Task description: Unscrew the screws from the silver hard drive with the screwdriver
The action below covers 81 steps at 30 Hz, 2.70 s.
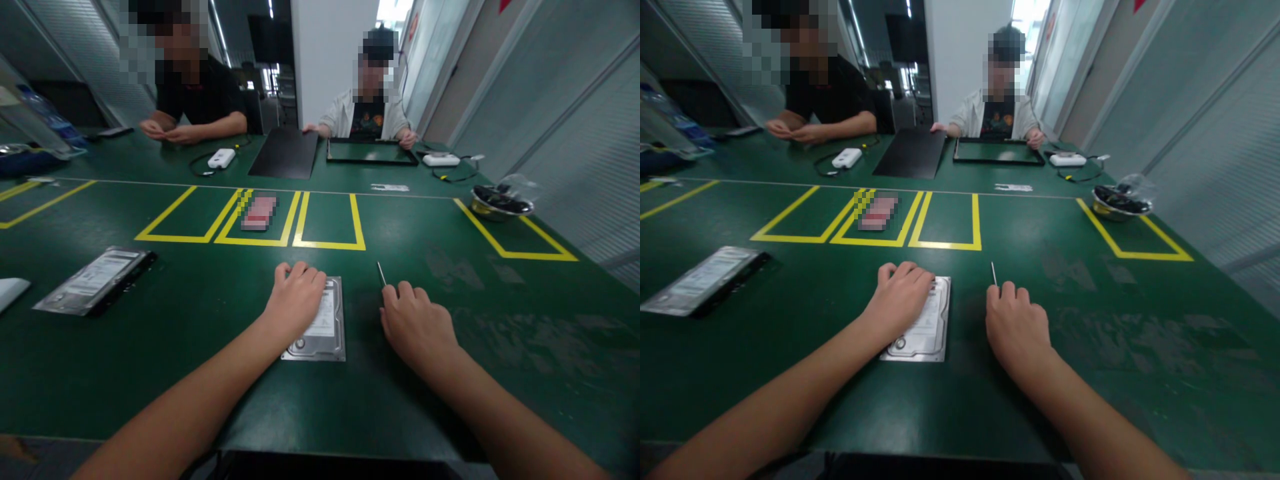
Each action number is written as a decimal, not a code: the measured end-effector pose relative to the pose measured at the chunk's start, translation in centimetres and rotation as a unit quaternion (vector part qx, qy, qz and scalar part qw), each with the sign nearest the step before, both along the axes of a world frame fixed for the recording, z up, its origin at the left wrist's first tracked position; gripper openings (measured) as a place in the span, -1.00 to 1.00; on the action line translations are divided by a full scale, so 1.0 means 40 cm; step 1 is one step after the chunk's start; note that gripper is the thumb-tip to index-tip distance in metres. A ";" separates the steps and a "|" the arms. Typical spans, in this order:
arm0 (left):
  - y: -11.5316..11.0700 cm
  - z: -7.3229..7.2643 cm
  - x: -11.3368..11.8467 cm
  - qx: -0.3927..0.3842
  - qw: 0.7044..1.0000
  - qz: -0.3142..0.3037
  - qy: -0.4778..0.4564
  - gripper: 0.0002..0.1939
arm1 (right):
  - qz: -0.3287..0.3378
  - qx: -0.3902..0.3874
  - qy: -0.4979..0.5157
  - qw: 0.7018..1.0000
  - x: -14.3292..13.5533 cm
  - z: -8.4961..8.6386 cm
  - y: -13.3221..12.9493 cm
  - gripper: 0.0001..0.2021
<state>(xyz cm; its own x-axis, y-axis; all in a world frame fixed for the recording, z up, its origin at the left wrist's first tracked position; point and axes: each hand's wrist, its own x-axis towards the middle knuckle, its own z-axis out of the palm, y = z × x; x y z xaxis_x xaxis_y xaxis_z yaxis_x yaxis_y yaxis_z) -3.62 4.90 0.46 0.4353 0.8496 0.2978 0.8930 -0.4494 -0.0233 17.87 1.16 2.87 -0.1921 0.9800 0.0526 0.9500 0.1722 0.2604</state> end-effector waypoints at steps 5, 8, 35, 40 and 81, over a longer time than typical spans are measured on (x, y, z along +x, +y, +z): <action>0.000 0.001 -0.002 -0.002 1.000 -0.001 -0.001 -0.76 | -0.017 -0.073 -0.015 0.997 0.004 -0.010 -0.009 -0.73; 0.001 0.003 -0.003 -0.002 1.000 -0.002 -0.004 -0.76 | -0.008 -0.075 -0.015 0.997 0.004 -0.004 -0.006 -0.67; 0.007 0.012 -0.004 -0.004 1.000 -0.008 -0.016 -0.79 | 0.113 0.115 0.678 0.717 0.011 0.160 0.119 -0.87; 0.010 0.013 -0.004 -0.002 1.000 -0.006 -0.008 -0.82 | 0.162 0.181 0.642 0.727 -0.001 0.129 0.183 -0.69; 0.004 0.008 0.003 -0.001 0.999 -0.045 -0.007 -0.67 | 0.242 0.171 0.539 0.788 -0.041 0.008 0.223 -0.59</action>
